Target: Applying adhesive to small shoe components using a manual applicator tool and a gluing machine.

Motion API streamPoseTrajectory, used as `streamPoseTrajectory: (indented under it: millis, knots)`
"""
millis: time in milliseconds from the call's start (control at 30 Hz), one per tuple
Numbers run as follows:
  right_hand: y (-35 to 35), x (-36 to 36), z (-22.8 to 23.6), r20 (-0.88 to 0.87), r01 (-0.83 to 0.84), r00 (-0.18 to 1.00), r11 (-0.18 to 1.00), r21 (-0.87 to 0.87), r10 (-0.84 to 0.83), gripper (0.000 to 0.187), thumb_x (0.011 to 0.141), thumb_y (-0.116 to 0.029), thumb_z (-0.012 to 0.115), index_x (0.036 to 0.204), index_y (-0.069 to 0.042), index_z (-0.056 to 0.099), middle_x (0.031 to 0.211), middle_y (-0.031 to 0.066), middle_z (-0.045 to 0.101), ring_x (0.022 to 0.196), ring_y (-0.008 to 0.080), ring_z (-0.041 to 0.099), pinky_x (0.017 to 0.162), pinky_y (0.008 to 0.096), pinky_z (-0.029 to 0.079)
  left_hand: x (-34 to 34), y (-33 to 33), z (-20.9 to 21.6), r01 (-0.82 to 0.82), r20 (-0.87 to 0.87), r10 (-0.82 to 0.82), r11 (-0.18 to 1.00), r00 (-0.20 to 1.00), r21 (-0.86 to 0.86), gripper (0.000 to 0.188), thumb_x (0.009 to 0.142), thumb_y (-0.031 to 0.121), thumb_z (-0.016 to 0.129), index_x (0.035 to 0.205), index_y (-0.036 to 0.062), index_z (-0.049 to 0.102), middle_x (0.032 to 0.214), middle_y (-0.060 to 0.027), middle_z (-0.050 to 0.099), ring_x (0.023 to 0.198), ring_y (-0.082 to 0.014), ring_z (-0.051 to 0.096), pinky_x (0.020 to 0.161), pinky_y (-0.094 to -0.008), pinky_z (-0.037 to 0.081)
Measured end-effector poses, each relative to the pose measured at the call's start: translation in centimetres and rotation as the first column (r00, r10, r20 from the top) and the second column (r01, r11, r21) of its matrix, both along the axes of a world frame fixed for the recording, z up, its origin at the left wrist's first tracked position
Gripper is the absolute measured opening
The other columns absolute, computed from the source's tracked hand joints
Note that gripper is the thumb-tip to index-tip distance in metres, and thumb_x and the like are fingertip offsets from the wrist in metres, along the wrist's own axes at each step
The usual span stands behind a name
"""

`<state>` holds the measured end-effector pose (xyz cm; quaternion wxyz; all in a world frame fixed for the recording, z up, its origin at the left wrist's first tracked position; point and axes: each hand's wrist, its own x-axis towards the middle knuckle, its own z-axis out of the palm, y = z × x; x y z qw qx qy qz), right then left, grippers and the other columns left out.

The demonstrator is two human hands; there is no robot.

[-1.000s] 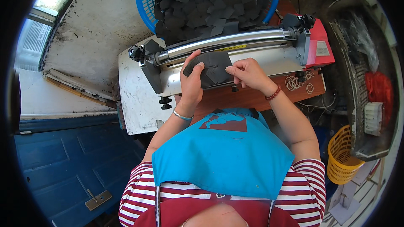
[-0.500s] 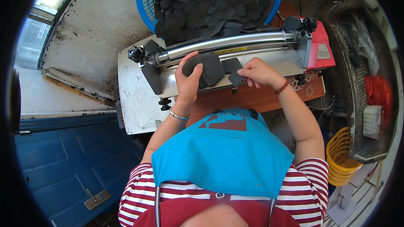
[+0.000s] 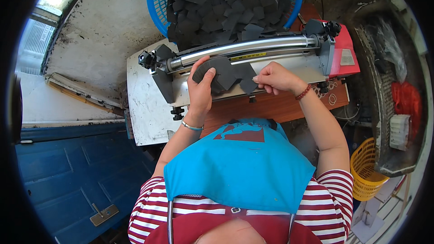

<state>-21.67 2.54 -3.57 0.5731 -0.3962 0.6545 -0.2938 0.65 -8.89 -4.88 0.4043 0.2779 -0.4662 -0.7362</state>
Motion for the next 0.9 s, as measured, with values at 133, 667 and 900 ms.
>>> streamPoseTrajectory:
  millis: [133, 667, 900]
  knots:
    - [-1.1, -1.5, -0.3, -0.207, 0.03, 0.978, 0.997, 0.07, -0.014, 0.038, 0.091, -0.029, 0.06, 0.067, 0.001, 0.062, 0.053, 0.0044, 0.057, 0.037, 0.0105, 0.049, 0.034, 0.0243, 0.04, -0.5, 0.3, -0.2, 0.003, 0.011, -0.004, 0.999, 1.0, 0.037, 0.036, 0.091, 0.002, 0.056, 0.126, 0.0024, 0.052, 0.107, -0.0073, 0.06, 0.096, -0.0123, 0.057, 0.086, -0.0251, 0.048]
    - [-0.9, 0.5, 0.5, -0.049, -0.056, 0.997, 0.995, -0.077, 0.053, 0.038, 0.094, -0.032, 0.06, 0.068, -0.005, 0.06, 0.054, 0.0006, 0.058, 0.039, 0.0054, 0.049, 0.036, 0.0195, 0.037, -0.5, 0.5, -0.4, 0.001, 0.036, -0.001, 1.0, 0.999, 0.001, 0.036, 0.091, 0.0, 0.054, 0.127, 0.0021, 0.052, 0.107, -0.007, 0.061, 0.096, -0.0119, 0.058, 0.086, -0.0254, 0.048]
    - [-2.1, 1.3, 0.0, -0.251, 0.153, 0.952, 0.983, -0.105, -0.175, 0.045, 0.092, -0.04, 0.06, 0.071, 0.0, 0.064, 0.053, 0.0043, 0.058, 0.037, 0.0097, 0.05, 0.036, 0.0229, 0.039, -1.2, 1.1, -0.6, 0.009, 0.027, -0.008, 0.999, 1.0, -0.031, 0.037, 0.091, 0.001, 0.056, 0.127, 0.0026, 0.051, 0.108, -0.0072, 0.061, 0.096, -0.0121, 0.058, 0.086, -0.0254, 0.049]
